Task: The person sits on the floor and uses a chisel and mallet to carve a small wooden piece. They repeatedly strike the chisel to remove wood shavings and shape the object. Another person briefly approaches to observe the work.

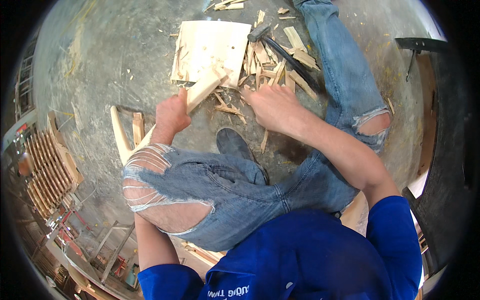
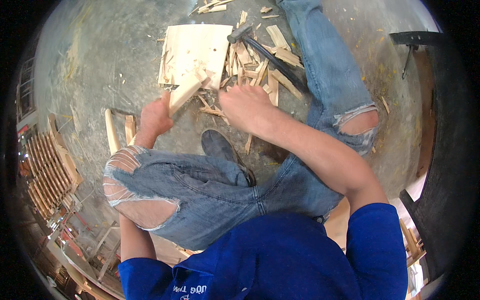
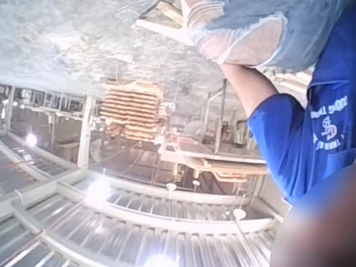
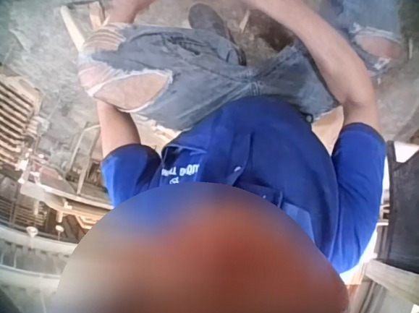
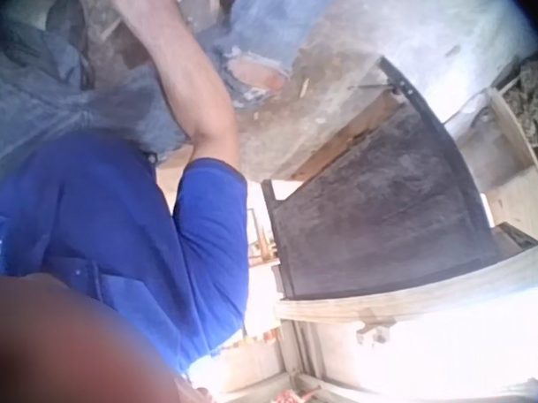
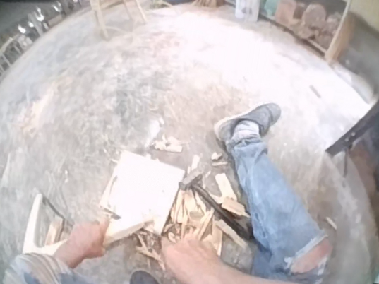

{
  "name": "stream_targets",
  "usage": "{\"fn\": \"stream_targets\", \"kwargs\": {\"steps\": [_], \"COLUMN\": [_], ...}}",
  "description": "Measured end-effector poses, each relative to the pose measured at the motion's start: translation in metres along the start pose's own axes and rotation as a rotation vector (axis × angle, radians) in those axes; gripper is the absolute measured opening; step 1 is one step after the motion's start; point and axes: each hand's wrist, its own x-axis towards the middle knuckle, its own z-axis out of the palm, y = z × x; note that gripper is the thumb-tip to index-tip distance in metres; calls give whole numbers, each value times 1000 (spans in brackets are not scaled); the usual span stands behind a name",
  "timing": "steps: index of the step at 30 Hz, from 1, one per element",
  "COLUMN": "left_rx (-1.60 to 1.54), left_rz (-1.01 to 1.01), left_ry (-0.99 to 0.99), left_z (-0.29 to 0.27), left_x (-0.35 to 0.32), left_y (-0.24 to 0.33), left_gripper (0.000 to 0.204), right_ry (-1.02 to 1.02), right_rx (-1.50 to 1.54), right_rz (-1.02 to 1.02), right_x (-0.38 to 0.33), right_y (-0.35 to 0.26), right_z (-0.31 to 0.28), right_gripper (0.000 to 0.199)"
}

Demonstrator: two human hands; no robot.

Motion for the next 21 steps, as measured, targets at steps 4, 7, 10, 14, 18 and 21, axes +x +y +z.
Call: {"fn": "stream_targets", "kwargs": {"steps": [4,7,10,14,18,21], "left_rx": [11,22,12,38,-65,-172], "left_rz": [-8,0,-11,43,100,55], "left_ry": [-9,-21,-36,-91,-531,-637], "left_z": [2,1,-2,-38,-99,-125], "left_x": [-1,0,1,5,16,40], "left_y": [-1,1,1,-7,-19,-14], "left_gripper": [49,50,51,47,42,51], "right_ry": [-1,72,122,238,326,344], "right_rx": [16,46,53,82,69,91], "right_rz": [35,63,69,104,162,185], "right_x": [-17,-12,-5,-3,-11,-11], "right_y": [-6,0,9,26,43,55], "right_z": [-12,-17,-7,-10,-28,-31], "right_gripper": [34,35,40,47,45,43]}}
